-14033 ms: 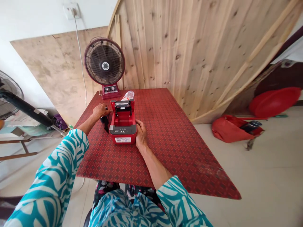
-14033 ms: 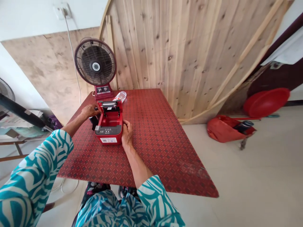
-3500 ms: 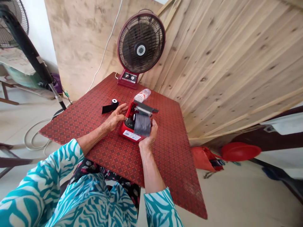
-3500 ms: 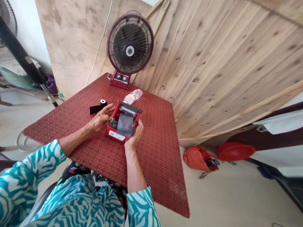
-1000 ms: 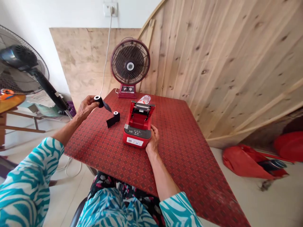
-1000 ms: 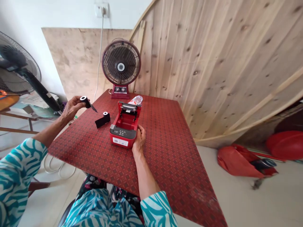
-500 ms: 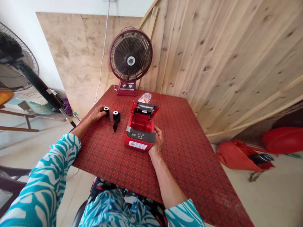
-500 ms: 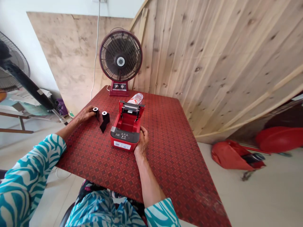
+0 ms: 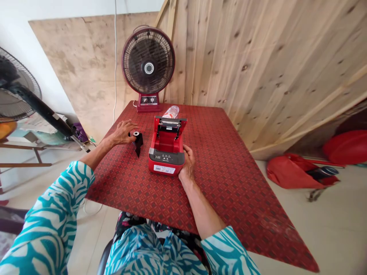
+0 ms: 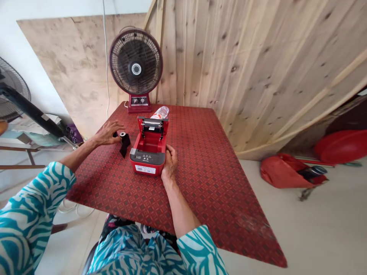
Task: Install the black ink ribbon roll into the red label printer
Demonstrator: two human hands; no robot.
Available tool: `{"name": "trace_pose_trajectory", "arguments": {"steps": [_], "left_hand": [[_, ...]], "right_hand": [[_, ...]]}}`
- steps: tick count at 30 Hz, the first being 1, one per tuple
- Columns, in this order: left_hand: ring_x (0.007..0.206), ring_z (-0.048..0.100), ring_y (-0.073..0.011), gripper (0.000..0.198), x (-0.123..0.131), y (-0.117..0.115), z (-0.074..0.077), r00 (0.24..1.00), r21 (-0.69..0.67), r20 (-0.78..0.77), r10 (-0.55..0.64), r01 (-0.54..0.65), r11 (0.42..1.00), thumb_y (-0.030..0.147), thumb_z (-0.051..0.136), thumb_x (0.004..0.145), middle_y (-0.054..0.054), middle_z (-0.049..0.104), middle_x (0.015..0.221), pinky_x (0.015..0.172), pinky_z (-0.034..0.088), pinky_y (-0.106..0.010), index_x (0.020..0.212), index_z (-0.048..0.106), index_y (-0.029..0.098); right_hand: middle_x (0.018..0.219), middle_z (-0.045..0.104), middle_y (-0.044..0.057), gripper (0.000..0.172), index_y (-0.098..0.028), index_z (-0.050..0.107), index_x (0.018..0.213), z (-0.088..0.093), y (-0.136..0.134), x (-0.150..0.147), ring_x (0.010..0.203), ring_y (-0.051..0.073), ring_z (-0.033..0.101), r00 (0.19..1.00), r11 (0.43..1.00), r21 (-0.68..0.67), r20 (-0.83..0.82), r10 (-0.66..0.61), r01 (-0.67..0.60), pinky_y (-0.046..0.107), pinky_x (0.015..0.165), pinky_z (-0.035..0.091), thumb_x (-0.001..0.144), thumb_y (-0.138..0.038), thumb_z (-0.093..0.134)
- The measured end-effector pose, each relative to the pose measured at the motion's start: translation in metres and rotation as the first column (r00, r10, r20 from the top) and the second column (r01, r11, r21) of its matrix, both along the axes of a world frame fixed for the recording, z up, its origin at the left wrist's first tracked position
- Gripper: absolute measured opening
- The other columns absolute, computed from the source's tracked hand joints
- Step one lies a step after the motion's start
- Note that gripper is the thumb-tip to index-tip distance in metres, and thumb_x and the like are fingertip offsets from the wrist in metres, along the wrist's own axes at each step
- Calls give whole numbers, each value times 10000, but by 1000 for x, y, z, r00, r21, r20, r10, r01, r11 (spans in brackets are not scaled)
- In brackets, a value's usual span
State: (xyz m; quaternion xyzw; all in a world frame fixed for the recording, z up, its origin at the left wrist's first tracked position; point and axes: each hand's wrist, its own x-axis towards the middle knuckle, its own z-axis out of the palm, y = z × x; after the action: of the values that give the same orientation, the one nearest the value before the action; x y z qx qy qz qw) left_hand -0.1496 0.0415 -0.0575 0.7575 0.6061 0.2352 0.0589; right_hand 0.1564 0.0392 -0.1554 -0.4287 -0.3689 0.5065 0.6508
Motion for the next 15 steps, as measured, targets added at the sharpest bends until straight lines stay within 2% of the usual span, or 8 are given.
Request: {"name": "trace_pose_trajectory", "arguments": {"steps": [3,6,8,10,12,13,15], "left_hand": [[1312,553,-404,353,9,4,-2,996,-11,-77,48,-49,999,265,676,663,-122,755,1153,1210,212,-626,1004,766,245],[1122,647,-362,222,15,4,-1,994,-20,-60,90,-91,996,281,677,689,-83,769,957,1185,255,-624,894,761,260],[1055,664,-336,192,18,1,4,995,-16,-1,103,-103,995,274,694,671,-63,754,864,1166,307,-586,852,756,254],[1001,677,-315,216,20,-5,12,980,7,151,129,-131,991,270,716,652,-56,744,842,1113,393,-532,861,755,229],[877,690,-265,290,24,-14,22,895,3,424,140,-156,988,305,739,666,-45,741,842,962,511,-449,936,749,201],[793,684,-229,338,26,-21,27,810,-16,573,125,-142,990,336,753,680,-35,739,833,858,548,-395,985,740,190],[672,663,-170,443,35,-37,37,593,-48,803,61,-37,998,400,794,698,-26,748,840,685,552,-301,1077,717,184]], "right_hand": [[952,761,21,354,-216,720,1025,1,1,0,905,195,665,1000,1000,8,10,3,-4,364,850,526,785,-459,627],[967,762,25,345,-219,721,1024,1,2,0,942,204,663,1000,1000,12,15,10,-10,379,879,524,789,-452,621],[975,761,29,345,-218,720,1028,0,2,0,951,207,663,1000,1000,17,11,18,-19,385,891,522,791,-447,616],[979,760,32,350,-216,719,1032,0,3,-1,955,208,661,1000,999,21,5,24,-24,386,894,520,793,-448,612],[986,757,34,359,-215,718,1039,-1,3,-1,964,210,656,1000,999,26,5,27,-27,384,894,519,795,-455,608],[991,756,34,366,-214,718,1043,-2,3,-2,971,211,654,1000,999,30,9,29,-30,383,894,518,797,-460,605],[1005,752,35,380,-212,715,1054,-2,4,-2,989,214,649,999,999,37,20,33,-34,383,899,518,800,-470,598]]}}
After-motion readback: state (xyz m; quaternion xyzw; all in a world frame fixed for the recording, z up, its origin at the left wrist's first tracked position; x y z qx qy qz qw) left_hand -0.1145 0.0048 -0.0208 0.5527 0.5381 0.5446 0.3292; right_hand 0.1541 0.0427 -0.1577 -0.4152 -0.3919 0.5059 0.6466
